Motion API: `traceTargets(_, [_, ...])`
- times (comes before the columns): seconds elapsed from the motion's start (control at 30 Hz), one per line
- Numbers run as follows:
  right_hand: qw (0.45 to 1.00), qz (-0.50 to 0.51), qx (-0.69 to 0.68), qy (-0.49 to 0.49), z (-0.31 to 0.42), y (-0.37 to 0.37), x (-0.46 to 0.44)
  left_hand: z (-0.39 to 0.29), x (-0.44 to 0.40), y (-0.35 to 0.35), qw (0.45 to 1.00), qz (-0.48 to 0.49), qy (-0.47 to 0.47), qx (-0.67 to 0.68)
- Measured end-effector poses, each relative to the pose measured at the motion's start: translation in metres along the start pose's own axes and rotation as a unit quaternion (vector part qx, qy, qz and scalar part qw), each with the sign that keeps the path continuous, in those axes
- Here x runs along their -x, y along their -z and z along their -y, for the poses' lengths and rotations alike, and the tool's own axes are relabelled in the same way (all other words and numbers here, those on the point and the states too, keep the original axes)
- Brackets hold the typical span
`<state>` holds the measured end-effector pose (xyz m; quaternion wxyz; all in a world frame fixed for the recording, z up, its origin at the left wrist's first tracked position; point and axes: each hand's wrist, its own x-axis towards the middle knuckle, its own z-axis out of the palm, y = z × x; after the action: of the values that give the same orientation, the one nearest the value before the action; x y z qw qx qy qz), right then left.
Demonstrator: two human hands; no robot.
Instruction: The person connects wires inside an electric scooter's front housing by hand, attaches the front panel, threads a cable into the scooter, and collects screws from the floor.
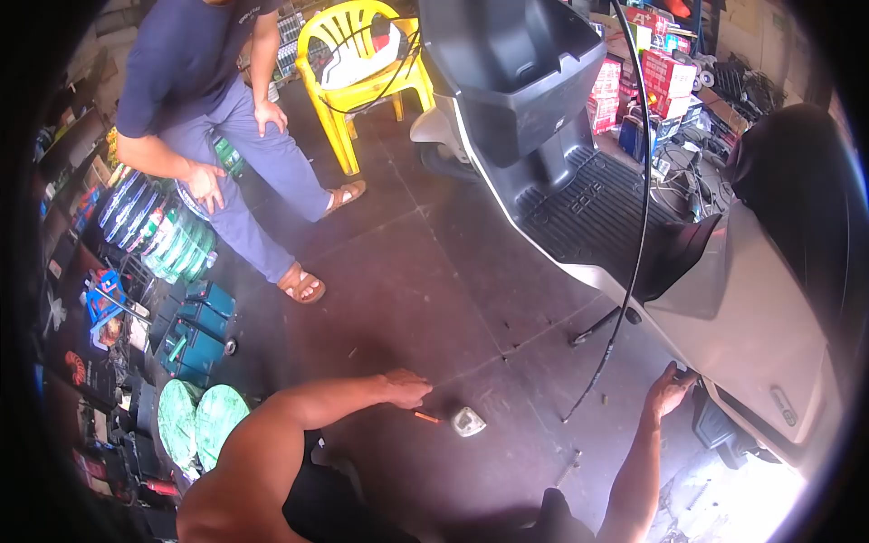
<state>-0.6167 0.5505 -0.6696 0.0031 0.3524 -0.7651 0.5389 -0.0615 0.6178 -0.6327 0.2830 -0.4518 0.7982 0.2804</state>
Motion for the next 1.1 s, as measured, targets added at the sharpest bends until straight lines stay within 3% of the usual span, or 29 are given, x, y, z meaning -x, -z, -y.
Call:
traceTargets(0.03, [0.999,0.006,-0.036,-0.010,0.004,0.001,-0.001,-0.002,0.008,0.007,1.000,0.005,-0.002,0.006])
traceTargets(0.13, [0.993,0.054,0.027,-0.098,0.033,0.011,0.000,0.002,0.005,0.007,1.000,0.026,0.011,-0.004])
traceTargets(0.23, [0.998,-0.035,-0.006,0.051,-0.078,-0.039,-0.021,0.012,-0.006,-0.012,1.000,0.007,0.017,-0.006])
traceTargets(0.33, [0.994,-0.005,0.113,0.010,-0.042,-0.018,-0.011,0.006,-0.003,-0.001,1.000,0.018,0.019,0.001])
traceTargets(0.43, [0.962,0.134,0.204,-0.122,0.030,0.025,-0.011,-0.002,0.001,0.000,0.999,0.044,0.011,-0.019])
traceTargets(0.47, [0.972,0.123,0.191,-0.055,0.006,0.021,-0.016,-0.004,-0.001,0.001,0.998,0.047,0.005,-0.031])
traceTargets(0.6, [0.980,0.107,0.166,-0.021,-0.021,0.006,-0.032,-0.003,-0.006,-0.002,0.999,0.027,-0.011,-0.036])
traceTargets(0.7, [0.948,0.250,0.196,0.003,-0.030,0.011,-0.052,-0.003,-0.009,0.001,0.999,0.045,0.002,-0.020])
traceTargets(0.73, [0.934,0.250,0.253,0.020,-0.018,0.016,-0.051,-0.003,-0.011,0.000,0.999,0.048,0.000,-0.024])
traceTargets(0.83, [0.834,0.243,0.383,0.313,-0.116,-0.014,-0.072,0.001,-0.019,-0.013,0.999,-0.006,-0.026,-0.041])
traceTargets(0.87, [0.920,0.262,0.253,0.142,-0.093,-0.011,-0.066,0.005,-0.020,-0.016,0.998,-0.033,-0.033,-0.047])
traceTargets(0.9, [0.956,0.271,0.107,-0.038,-0.059,0.000,-0.050,0.005,-0.018,-0.011,0.999,-0.013,-0.023,-0.041])
traceTargets(0.93, [0.937,0.267,-0.041,-0.220,-0.033,0.008,-0.037,0.001,-0.016,-0.004,0.999,0.010,-0.013,-0.033])
traceTargets(1.0, [0.986,0.165,0.032,0.004,-0.054,-0.003,-0.028,0.000,-0.018,-0.006,0.999,0.036,-0.003,-0.021])
traceTargets(1.03, [0.985,0.110,0.069,0.118,-0.070,-0.002,-0.027,0.003,-0.025,-0.011,0.999,0.036,-0.001,-0.016])
traceTargets(1.1, [0.963,0.140,0.196,0.119,-0.098,0.011,-0.030,0.004,-0.031,-0.015,0.999,0.037,0.000,-0.011])
